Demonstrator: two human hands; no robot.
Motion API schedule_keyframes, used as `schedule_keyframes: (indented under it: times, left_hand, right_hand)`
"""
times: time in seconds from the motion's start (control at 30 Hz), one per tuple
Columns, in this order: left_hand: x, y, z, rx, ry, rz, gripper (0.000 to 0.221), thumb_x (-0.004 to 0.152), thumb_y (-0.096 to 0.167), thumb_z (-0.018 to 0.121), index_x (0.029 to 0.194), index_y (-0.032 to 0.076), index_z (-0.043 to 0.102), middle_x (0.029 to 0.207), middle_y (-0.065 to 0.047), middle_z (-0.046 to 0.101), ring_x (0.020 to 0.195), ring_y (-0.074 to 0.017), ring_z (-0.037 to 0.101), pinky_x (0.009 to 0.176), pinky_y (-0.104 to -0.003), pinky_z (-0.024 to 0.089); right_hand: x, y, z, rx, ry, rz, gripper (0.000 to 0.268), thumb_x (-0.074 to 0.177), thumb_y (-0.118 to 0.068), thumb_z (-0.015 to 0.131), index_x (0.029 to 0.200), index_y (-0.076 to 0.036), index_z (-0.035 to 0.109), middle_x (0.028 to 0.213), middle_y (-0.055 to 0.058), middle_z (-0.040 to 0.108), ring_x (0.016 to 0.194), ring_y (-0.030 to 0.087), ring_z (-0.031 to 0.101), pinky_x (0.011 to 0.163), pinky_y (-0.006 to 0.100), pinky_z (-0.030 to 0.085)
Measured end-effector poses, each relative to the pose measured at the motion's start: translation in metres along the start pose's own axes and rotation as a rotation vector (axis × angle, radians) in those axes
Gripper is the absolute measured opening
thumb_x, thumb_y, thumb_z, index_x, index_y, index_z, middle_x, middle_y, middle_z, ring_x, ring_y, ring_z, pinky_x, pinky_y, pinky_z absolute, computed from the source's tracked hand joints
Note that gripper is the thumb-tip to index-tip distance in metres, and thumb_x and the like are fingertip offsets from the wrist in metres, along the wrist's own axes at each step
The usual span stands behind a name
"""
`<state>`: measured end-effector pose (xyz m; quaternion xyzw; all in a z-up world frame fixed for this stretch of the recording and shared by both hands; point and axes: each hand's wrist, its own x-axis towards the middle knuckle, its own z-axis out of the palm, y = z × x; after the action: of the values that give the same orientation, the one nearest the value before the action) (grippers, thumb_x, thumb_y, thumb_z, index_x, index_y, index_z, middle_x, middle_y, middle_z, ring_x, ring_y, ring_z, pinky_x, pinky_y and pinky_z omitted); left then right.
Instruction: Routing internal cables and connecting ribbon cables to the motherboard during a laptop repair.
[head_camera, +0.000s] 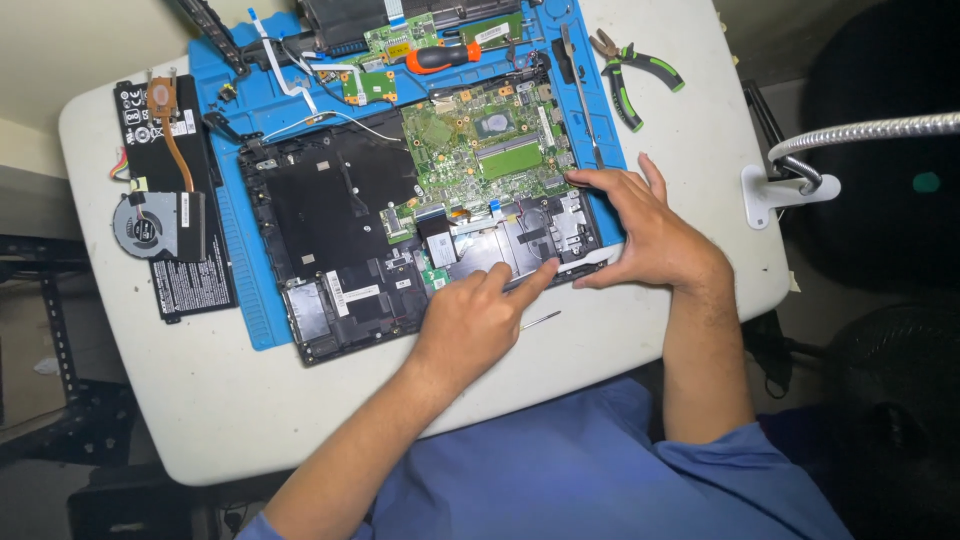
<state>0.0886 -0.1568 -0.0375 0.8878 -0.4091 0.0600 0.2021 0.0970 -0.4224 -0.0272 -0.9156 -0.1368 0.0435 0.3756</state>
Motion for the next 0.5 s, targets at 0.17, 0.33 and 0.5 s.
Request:
schedule_keyframes:
  times: [0.17,0.33,0.5]
  left_hand:
    - [-0.017,-0.011,-0.015,0.007,-0.04,0.005,0.046,0.093,0.013,0.054,0.131,0.031,0.071,0.084,-0.009,0.066,0.061,-0.0273,0.068,0.049,-0.037,0.054]
    - [-0.024,-0.01,-0.059,0.027,-0.119,-0.04,0.039,0.091,0.013,0.055,0.118,0.029,0.078,0.076,-0.009,0.068,0.055,-0.0239,0.068,0.044,-0.03,0.051]
    - [-0.013,0.002,-0.027,0.04,-0.001,0.003,0.043,0.096,0.013,0.052,0.13,0.031,0.071,0.082,-0.007,0.065,0.059,-0.0225,0.066,0.049,-0.032,0.052]
  right_hand:
    - [0.0,0.0,-0.001,0.006,-0.001,0.006,0.122,0.045,-0.037,0.104,0.149,-0.01,0.046,0.141,0.015,0.06,0.137,0.038,0.048,0.121,0.067,-0.002]
    - [0.001,0.001,0.0,0.007,-0.001,0.019,0.122,0.043,-0.035,0.105,0.148,-0.009,0.047,0.139,0.017,0.061,0.136,0.039,0.049,0.121,0.067,-0.002]
    - [0.0,0.003,0.001,0.003,0.001,0.012,0.123,0.044,-0.038,0.104,0.149,-0.01,0.046,0.139,0.016,0.06,0.137,0.038,0.048,0.122,0.066,-0.002]
